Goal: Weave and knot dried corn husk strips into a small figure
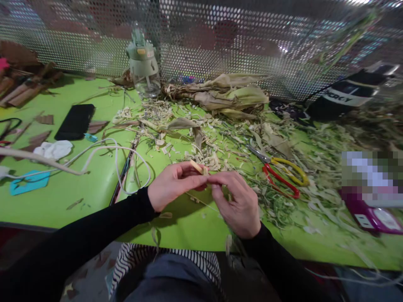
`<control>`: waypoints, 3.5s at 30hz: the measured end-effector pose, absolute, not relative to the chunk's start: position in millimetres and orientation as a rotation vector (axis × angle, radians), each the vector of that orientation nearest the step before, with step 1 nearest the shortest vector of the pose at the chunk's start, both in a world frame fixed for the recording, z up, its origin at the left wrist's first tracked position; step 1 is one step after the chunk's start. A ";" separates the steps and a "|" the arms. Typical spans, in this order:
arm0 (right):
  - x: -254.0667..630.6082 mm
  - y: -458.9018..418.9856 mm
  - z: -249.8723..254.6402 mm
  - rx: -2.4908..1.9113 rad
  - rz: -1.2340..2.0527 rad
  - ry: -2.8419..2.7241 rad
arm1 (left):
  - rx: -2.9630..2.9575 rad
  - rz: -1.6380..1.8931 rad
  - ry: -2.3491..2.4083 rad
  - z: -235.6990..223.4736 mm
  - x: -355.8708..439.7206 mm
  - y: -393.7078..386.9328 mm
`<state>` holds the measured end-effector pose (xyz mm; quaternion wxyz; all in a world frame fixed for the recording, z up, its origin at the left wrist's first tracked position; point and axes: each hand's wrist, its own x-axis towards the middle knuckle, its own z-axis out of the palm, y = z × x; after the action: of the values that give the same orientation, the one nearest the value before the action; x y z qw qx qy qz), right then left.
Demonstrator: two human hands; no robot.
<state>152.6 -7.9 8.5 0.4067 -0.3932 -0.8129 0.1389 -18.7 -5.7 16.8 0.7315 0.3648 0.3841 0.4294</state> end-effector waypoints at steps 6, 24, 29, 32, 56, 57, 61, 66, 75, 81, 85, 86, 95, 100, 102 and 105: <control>154.0 -5.9 10.3 -1.078 0.564 -1.990 | 0.884 0.963 0.904 14.3 -17.1 -3.7; 150.1 2.6 20.2 -1.035 0.568 -2.124 | 0.938 0.893 0.775 2.3 -13.5 -9.2; 155.9 2.3 14.2 -0.986 0.686 -2.057 | 0.965 0.848 0.831 7.9 -14.6 -7.9; 159.4 3.6 14.3 -0.926 0.758 -2.040 | 0.902 0.827 0.838 11.3 -16.4 -6.0; 171.0 -5.3 23.2 -0.952 0.899 -1.875 | 1.199 1.121 0.941 12.1 -20.0 -9.6; 169.2 -5.8 22.2 -0.979 0.982 -1.825 | 1.302 1.144 0.966 11.6 -21.0 -11.1; 162.1 -5.9 18.5 -1.124 1.268 -1.602 | 1.755 1.152 1.067 10.4 -24.7 -16.4; 161.1 -2.5 17.7 -1.192 1.490 -1.508 | 1.723 1.024 1.154 11.0 -24.5 -14.8; 155.7 -2.9 9.0 -1.050 1.592 -1.298 | 1.068 0.896 1.056 13.5 -20.8 -6.2; 171.2 2.6 27.4 -0.947 1.258 -1.953 | 0.894 0.653 0.903 18.6 -28.8 2.0; 172.5 6.9 29.8 -0.705 1.014 -2.236 | 0.850 0.514 0.873 19.5 -33.8 5.9; 171.8 7.4 28.5 -0.691 0.951 -2.270 | 0.844 0.503 0.866 19.8 -34.4 6.1; 169.3 3.3 24.5 -0.774 0.649 -2.222 | 0.829 0.577 0.726 24.7 -33.0 0.9; 167.2 -0.7 25.0 -0.896 0.631 -2.149 | 0.856 0.701 0.801 20.2 -27.6 -3.4; 166.3 -1.8 23.2 -0.936 0.617 -2.113 | 0.880 0.767 0.825 19.8 -24.9 -5.7; 165.2 -3.2 20.4 -0.982 0.592 -2.063 | 0.927 0.850 0.883 20.6 -20.6 -9.5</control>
<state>165.2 -3.2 20.4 0.3808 -0.3848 -0.8082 0.2318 -20.6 -9.5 20.6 0.7192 0.4193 0.3992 0.3842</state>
